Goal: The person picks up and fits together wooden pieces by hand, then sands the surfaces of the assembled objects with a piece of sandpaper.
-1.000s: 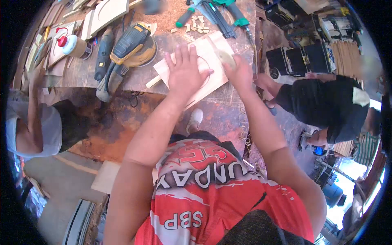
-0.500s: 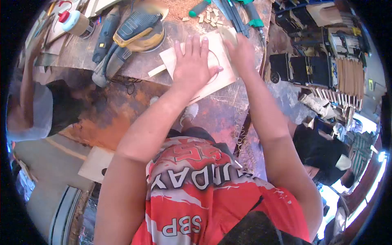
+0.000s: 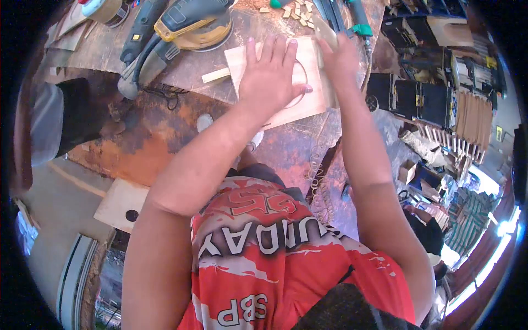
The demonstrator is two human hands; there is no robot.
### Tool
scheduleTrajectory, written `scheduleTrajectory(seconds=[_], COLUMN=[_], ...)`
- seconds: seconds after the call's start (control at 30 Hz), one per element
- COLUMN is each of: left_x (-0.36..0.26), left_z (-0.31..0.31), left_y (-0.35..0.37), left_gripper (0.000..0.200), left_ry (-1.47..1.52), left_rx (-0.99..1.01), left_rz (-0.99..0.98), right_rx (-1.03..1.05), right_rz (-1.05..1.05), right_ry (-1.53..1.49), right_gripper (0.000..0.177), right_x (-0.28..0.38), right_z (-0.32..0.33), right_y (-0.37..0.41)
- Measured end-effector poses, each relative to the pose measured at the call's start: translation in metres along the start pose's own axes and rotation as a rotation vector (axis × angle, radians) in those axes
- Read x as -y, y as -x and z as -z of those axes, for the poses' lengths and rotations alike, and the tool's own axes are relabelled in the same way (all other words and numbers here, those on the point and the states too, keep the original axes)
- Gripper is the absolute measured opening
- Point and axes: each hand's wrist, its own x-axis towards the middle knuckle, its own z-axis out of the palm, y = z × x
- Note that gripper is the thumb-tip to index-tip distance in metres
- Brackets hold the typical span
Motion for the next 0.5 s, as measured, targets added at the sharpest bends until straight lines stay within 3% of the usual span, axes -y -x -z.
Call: scheduleTrajectory(seconds=[0.1, 0.17, 0.2, 0.27, 0.33, 0.43, 0.5], left_x=[0.001, 0.000, -0.001, 0.001, 0.000, -0.001, -0.001], left_z=[0.002, 0.006, 0.004, 0.000, 0.002, 0.002, 0.002], left_y=[-0.001, -0.003, -0.003, -0.002, -0.003, -0.003, -0.004], left_gripper=[0.090, 0.091, 0.091, 0.090, 0.090, 0.090, 0.089], left_ry=[-0.014, -0.023, -0.021, -0.025, -0.011, 0.002, 0.007], left_rx=[-0.022, 0.098, 0.104, -0.024, -0.006, -0.002, -0.018], left_rz=[0.001, 0.004, -0.005, -0.024, -0.021, -0.005, 0.000], right_rx=[0.046, 0.138, 0.137, 0.016, 0.043, 0.109, 0.089], right_rz=[-0.056, -0.151, -0.162, 0.010, -0.032, -0.121, -0.057], right_ry=[0.122, 0.055, 0.056, 0.115, 0.021, -0.032, 0.163], right_gripper=[0.037, 0.039, 0.039, 0.040, 0.039, 0.037, 0.036], right_x=[-0.014, -0.020, -0.021, -0.017, -0.001, -0.003, -0.017], right_z=[0.023, 0.037, 0.032, 0.010, -0.003, 0.002, 0.018], right_y=[0.062, 0.091, 0.085, 0.044, -0.005, 0.001, 0.058])
